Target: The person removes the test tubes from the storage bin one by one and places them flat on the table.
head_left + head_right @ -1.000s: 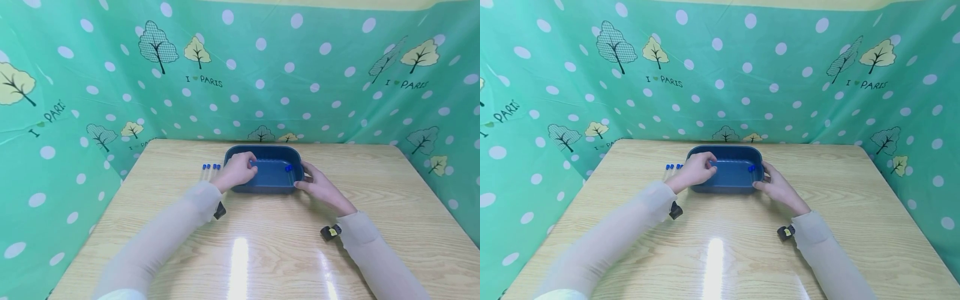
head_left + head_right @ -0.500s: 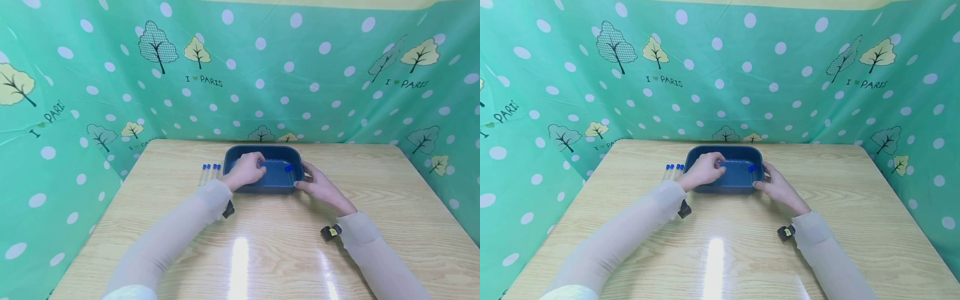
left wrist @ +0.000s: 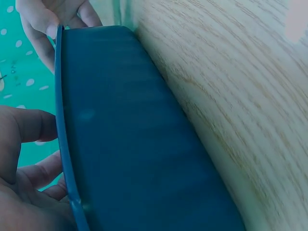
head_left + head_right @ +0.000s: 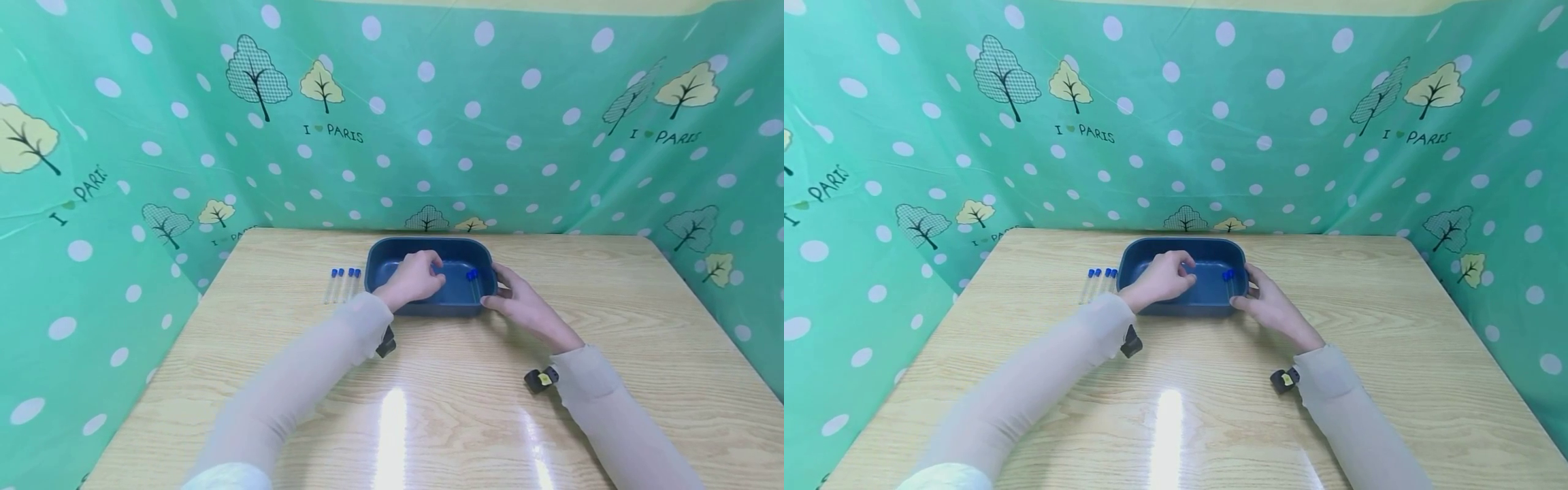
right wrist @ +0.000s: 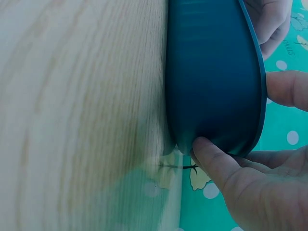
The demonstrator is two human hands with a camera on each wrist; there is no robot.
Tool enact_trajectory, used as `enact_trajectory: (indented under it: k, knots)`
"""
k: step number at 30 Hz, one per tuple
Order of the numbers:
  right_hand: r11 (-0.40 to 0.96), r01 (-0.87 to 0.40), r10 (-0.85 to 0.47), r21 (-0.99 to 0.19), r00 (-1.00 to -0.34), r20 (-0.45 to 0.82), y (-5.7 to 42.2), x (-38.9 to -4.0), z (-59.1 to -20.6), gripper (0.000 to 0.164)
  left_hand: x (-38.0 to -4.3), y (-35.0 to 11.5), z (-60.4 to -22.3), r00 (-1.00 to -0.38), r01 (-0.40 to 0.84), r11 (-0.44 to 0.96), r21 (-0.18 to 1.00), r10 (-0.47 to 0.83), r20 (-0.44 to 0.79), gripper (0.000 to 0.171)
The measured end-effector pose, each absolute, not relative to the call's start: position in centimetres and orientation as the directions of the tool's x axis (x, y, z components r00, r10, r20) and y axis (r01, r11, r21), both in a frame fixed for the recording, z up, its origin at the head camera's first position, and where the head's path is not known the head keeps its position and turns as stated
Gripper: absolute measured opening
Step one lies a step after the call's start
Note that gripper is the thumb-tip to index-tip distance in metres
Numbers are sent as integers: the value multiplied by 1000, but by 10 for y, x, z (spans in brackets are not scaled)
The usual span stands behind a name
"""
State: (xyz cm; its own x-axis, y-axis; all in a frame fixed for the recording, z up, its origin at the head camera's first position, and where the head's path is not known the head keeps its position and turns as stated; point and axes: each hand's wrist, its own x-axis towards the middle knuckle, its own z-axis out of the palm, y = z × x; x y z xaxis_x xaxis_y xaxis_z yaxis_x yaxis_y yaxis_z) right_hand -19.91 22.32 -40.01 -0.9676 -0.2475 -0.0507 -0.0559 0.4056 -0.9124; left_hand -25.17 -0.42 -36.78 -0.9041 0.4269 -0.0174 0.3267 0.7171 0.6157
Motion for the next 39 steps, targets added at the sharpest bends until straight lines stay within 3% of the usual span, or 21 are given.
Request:
enact_trajectory:
  k: [24, 34, 39]
  knots:
    - [428, -39, -238, -903, -969, -71, 224, -200, -400, 79, -256, 22, -376, -903, 328, 723, 609, 428, -22, 29]
    - [421, -32, -253, -907, -964, -83, 213, -186, -374, 77, -259, 36, -380, -907, 319, 725, 610, 421, -26, 29]
    - [415, -47, -256, -908, -964, -67, 218, -192, -386, 78, -259, 41, -382, -906, 322, 732, 600, 422, -28, 29]
